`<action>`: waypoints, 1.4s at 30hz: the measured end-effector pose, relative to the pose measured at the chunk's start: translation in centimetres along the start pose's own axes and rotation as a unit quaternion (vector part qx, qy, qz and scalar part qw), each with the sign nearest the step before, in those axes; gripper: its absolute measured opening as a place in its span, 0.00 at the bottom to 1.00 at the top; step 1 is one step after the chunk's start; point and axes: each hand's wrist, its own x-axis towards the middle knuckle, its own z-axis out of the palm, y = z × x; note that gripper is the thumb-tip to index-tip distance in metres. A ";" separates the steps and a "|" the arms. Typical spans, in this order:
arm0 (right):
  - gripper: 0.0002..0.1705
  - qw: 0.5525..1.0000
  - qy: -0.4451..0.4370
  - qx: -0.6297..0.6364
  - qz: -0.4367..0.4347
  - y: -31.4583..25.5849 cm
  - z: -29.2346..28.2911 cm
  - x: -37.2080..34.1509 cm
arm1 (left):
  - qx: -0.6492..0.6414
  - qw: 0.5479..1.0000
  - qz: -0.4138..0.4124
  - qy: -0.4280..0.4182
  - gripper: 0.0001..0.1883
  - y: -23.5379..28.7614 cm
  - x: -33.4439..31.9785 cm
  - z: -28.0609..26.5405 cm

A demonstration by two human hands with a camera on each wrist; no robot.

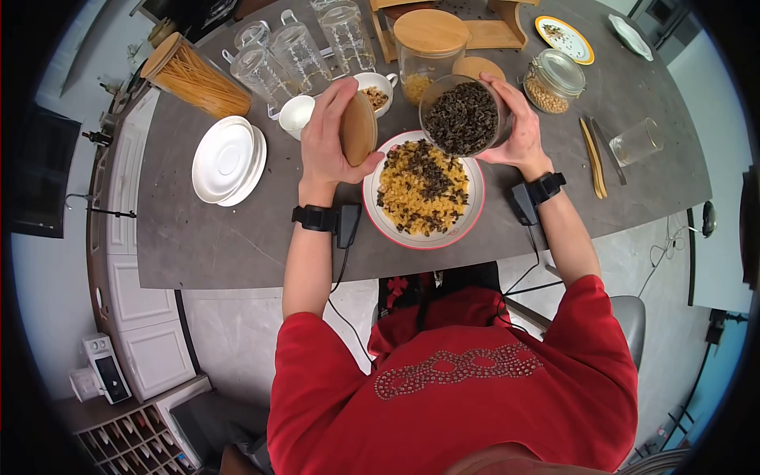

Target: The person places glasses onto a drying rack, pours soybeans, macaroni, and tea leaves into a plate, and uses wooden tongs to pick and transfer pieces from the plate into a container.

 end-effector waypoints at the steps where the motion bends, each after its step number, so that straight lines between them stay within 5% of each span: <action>1: 0.65 1.000 -0.003 0.005 -0.011 0.0 0.0 0.0 | -0.012 1.000 0.004 -0.008 0.49 0.2 0.2 0.1; 16: 0.57 0.996 0.004 -0.051 -0.076 -0.5 0.3 1.4 | -0.072 0.979 0.031 -0.188 0.64 5.1 5.1 2.4; 30: 0.59 0.997 0.018 -0.041 -0.067 -0.2 0.1 1.2 | -0.064 0.972 0.030 -0.224 0.63 7.0 5.6 4.7; 36: 0.62 0.998 0.002 -0.030 -0.052 -0.1 0.0 1.1 | -0.139 0.969 0.047 -0.198 0.62 5.3 5.3 5.3; 38: 0.63 0.998 -0.005 -0.024 -0.051 0.2 0.2 1.0 | -0.272 0.944 0.012 -0.184 0.60 5.3 5.4 5.3; 42: 0.64 0.999 0.017 0.034 0.037 0.1 0.1 0.2 | -0.304 0.937 0.002 -0.173 0.59 5.4 5.5 3.9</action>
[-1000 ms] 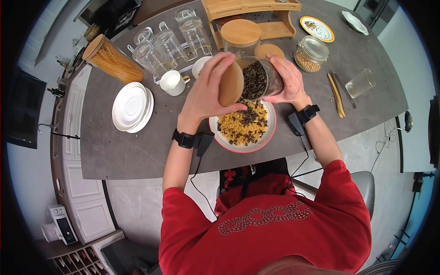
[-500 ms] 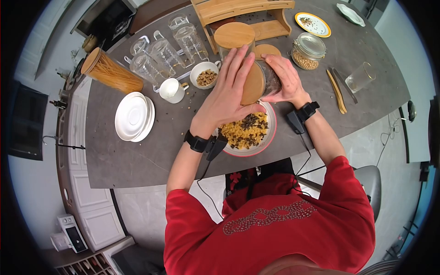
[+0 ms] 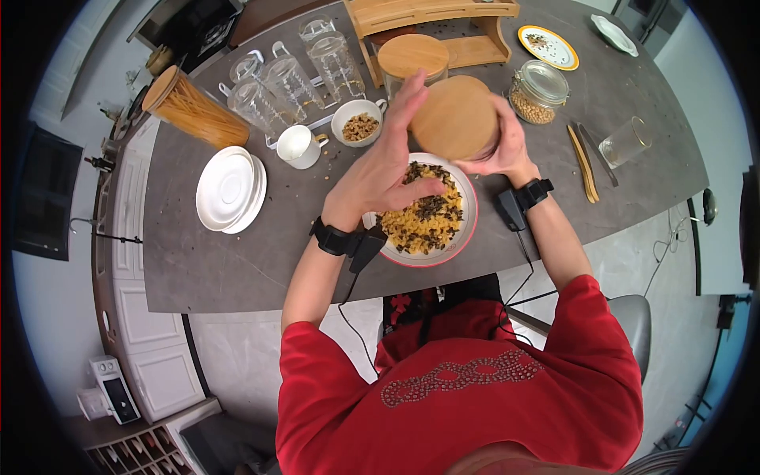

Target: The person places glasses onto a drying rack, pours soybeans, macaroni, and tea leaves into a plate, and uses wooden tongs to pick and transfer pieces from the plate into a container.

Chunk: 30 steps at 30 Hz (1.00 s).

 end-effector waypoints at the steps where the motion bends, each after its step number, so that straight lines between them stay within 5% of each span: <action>1: 0.64 0.999 0.008 0.007 0.051 0.0 -0.2 -0.4 | 0.056 0.998 0.012 0.002 0.59 0.1 -0.3 -1.0; 10: 0.64 0.955 0.062 0.000 0.291 1.0 0.1 -0.2 | 0.147 0.964 -0.014 0.222 0.37 -3.8 -6.3 -4.2; 13: 0.64 0.936 0.067 0.028 0.345 1.5 0.6 -0.1 | 0.142 0.937 0.065 0.312 0.29 -3.7 -7.0 -3.7; 26: 0.63 0.923 0.018 0.073 0.377 2.1 1.2 0.2 | 0.079 0.934 -0.106 0.332 0.18 -4.2 -9.4 -2.3; 30: 0.64 0.919 0.004 0.064 0.390 1.8 0.8 0.4 | 0.070 0.933 -0.104 0.337 0.15 -3.9 -9.1 -2.0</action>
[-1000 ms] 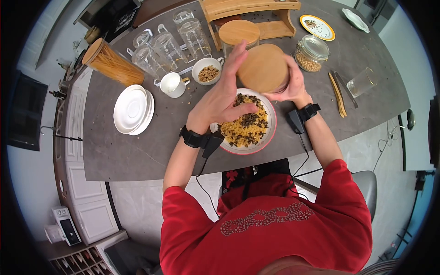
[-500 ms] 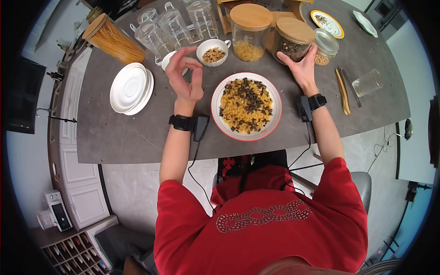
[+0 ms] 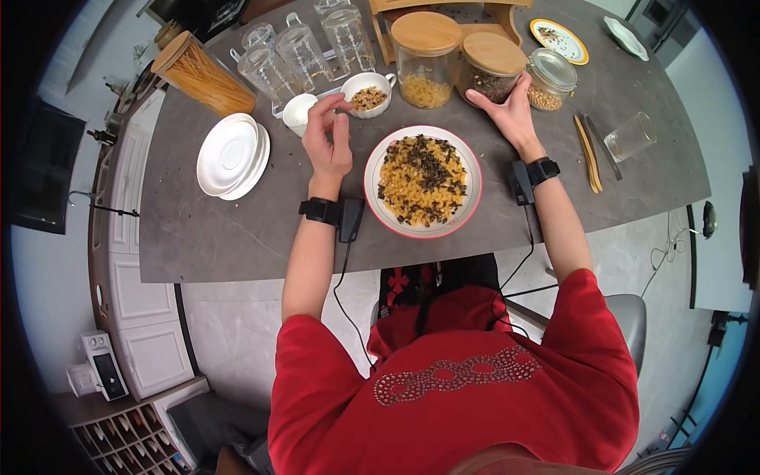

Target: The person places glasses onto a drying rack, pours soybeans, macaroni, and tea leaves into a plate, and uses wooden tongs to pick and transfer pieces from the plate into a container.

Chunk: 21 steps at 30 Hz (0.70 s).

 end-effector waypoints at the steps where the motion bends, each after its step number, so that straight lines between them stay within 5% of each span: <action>1: 0.65 1.000 0.002 -0.006 -0.008 0.1 0.1 0.0 | 0.013 1.000 -0.004 -0.006 0.13 0.0 0.0 0.0; 8: 0.75 0.992 0.059 0.030 -0.109 0.1 0.3 0.3 | 0.125 0.988 0.029 -0.087 0.10 1.1 4.7 0.2; 11: 0.72 0.991 0.078 -0.011 -0.112 -0.5 0.2 0.6 | 0.152 0.975 0.041 -0.155 0.19 2.9 8.1 1.2; 16: 0.64 0.958 0.097 -0.137 -0.234 -3.3 -0.8 1.9 | 0.158 0.962 0.083 -0.206 0.34 3.9 12.8 5.0; 18: 0.60 0.956 0.096 -0.130 -0.245 -4.3 -1.3 3.2 | 0.219 0.928 0.183 -0.240 0.41 3.4 14.4 6.7; 21: 0.52 0.961 -0.026 -0.223 -0.161 -6.4 -2.7 4.6 | 0.249 0.917 0.115 -0.290 0.45 3.7 15.3 8.6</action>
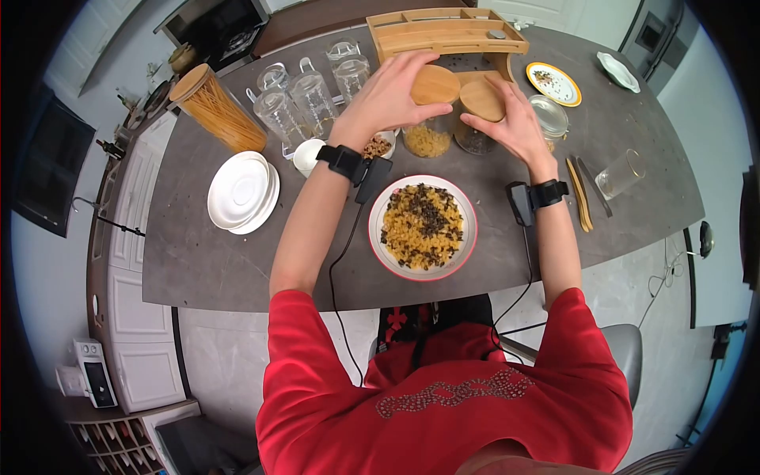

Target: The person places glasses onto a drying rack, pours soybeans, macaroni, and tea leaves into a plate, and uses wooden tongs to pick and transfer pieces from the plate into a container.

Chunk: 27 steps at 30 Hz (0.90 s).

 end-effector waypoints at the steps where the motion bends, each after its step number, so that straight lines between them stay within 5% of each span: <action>1: 0.52 1.000 0.000 0.000 -0.001 -0.2 -0.3 0.4 | 0.017 0.999 -0.028 -0.043 0.45 -0.1 0.5 0.2; 6: 0.50 0.994 -0.049 -0.096 0.016 -0.7 -0.1 1.4 | 0.069 0.995 -0.024 -0.063 0.43 -0.4 1.5 1.5; 27: 0.49 0.994 -0.058 -0.089 0.009 -0.6 -0.5 1.4 | 0.101 0.991 -0.044 -0.072 0.40 0.3 2.5 1.5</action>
